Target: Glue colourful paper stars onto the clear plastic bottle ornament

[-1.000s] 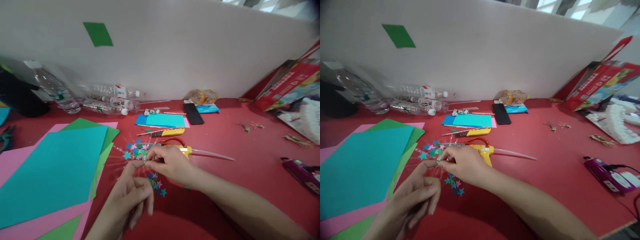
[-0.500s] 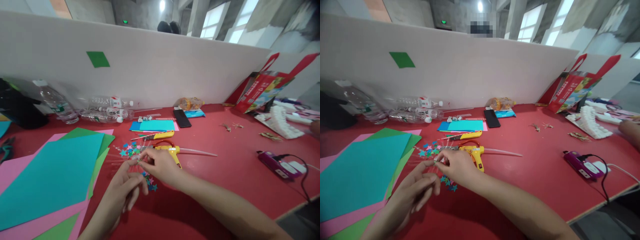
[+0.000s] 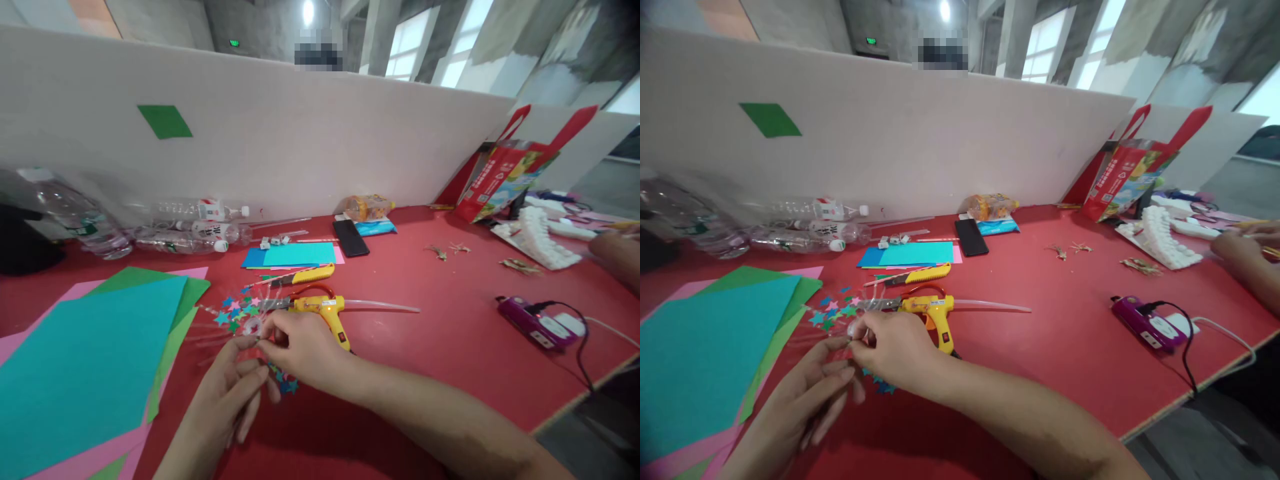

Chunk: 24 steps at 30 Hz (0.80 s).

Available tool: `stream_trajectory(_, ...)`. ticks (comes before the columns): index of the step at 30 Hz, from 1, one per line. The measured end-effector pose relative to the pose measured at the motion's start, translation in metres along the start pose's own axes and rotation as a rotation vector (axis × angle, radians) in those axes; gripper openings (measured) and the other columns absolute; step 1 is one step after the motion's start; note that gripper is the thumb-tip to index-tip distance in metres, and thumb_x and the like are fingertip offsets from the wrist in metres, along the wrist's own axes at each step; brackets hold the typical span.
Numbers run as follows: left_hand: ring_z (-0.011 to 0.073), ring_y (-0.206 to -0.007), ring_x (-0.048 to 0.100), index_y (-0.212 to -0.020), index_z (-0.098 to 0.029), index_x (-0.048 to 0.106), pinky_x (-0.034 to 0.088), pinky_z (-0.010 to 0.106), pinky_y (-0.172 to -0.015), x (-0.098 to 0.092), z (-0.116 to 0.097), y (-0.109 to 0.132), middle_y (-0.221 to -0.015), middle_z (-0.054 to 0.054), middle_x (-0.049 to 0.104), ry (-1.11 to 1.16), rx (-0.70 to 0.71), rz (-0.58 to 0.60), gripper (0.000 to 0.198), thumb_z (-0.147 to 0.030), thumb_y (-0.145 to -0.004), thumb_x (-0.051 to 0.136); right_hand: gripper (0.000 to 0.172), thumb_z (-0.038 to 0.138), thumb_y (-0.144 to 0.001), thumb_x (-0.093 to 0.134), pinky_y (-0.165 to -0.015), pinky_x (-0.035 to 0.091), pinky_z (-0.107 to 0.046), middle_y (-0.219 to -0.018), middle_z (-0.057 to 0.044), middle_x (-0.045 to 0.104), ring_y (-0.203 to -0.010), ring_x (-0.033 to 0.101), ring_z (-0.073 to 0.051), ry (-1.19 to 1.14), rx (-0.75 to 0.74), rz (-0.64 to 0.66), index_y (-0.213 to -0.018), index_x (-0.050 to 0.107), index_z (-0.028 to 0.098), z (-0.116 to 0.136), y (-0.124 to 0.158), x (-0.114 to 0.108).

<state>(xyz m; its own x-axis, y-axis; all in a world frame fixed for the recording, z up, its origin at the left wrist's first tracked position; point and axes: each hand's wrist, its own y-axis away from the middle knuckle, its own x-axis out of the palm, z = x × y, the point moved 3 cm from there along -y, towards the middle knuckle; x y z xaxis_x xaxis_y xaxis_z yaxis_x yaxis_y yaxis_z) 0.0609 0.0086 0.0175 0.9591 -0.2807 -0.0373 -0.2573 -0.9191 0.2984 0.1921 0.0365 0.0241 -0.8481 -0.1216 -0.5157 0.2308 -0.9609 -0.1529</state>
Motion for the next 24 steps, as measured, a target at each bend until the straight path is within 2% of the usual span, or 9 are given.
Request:
stream_trajectory(5,0.0035,-0.025,0.035,-0.112,-0.021,0.036,0.019,0.014,-0.031,-0.007,0.012,-0.007,-0.063,-0.001,0.068,-0.036,-0.028,0.038,0.050,-0.047,-0.075,0.059,0.004,0.020,-0.079,0.063,-0.054,0.036,-0.017,-0.065,0.006,0.056,-0.058,0.049,-0.006,-0.146,0.045,0.070,-0.076,0.061,0.019,-0.010,-0.004,0.002)
stream_trajectory(8,0.0049,-0.025,0.036,-0.117,-0.022,0.033,0.022,0.014,-0.030,-0.009,0.016,-0.009,-0.060,-0.002,0.067,-0.044,-0.022,0.040,0.052,-0.045,-0.078,0.057,0.007,0.022,-0.081,0.062,-0.050,0.036,-0.015,-0.063,0.007,0.053,-0.057,0.047,-0.006,-0.221,0.057,0.108,-0.075,0.059,0.019,-0.016,-0.006,0.004)
stream_trajectory(16,0.0038,-0.026,0.033,-0.107,-0.022,0.035,0.021,0.012,-0.030,-0.003,0.012,-0.006,-0.055,-0.006,0.063,-0.008,-0.016,0.027,0.033,-0.034,-0.081,0.051,0.005,0.024,-0.081,0.062,-0.050,0.034,-0.018,-0.063,0.007,0.052,-0.057,0.046,-0.007,-0.207,0.049,0.068,-0.079,0.059,0.020,-0.028,-0.005,0.009)
stream_trajectory(20,0.0030,-0.027,0.032,-0.105,-0.022,0.035,0.021,0.012,-0.031,-0.002,0.005,-0.002,-0.053,-0.008,0.060,0.032,-0.040,0.056,0.028,-0.026,-0.080,0.046,0.007,0.026,-0.081,0.064,-0.051,0.030,-0.020,-0.059,0.008,0.052,-0.054,0.046,-0.008,-0.129,0.035,0.029,-0.084,0.060,0.021,-0.023,-0.002,0.008)
stream_trajectory(24,0.0022,-0.028,0.032,-0.104,-0.020,0.037,0.020,0.012,-0.032,-0.001,0.003,-0.001,-0.054,-0.007,0.061,0.063,-0.026,0.086,0.027,-0.028,-0.080,0.046,0.003,0.022,-0.080,0.064,-0.055,0.030,-0.021,-0.059,0.007,0.053,-0.056,0.047,-0.008,-0.069,0.016,-0.001,-0.083,0.063,0.021,-0.015,0.000,0.005)
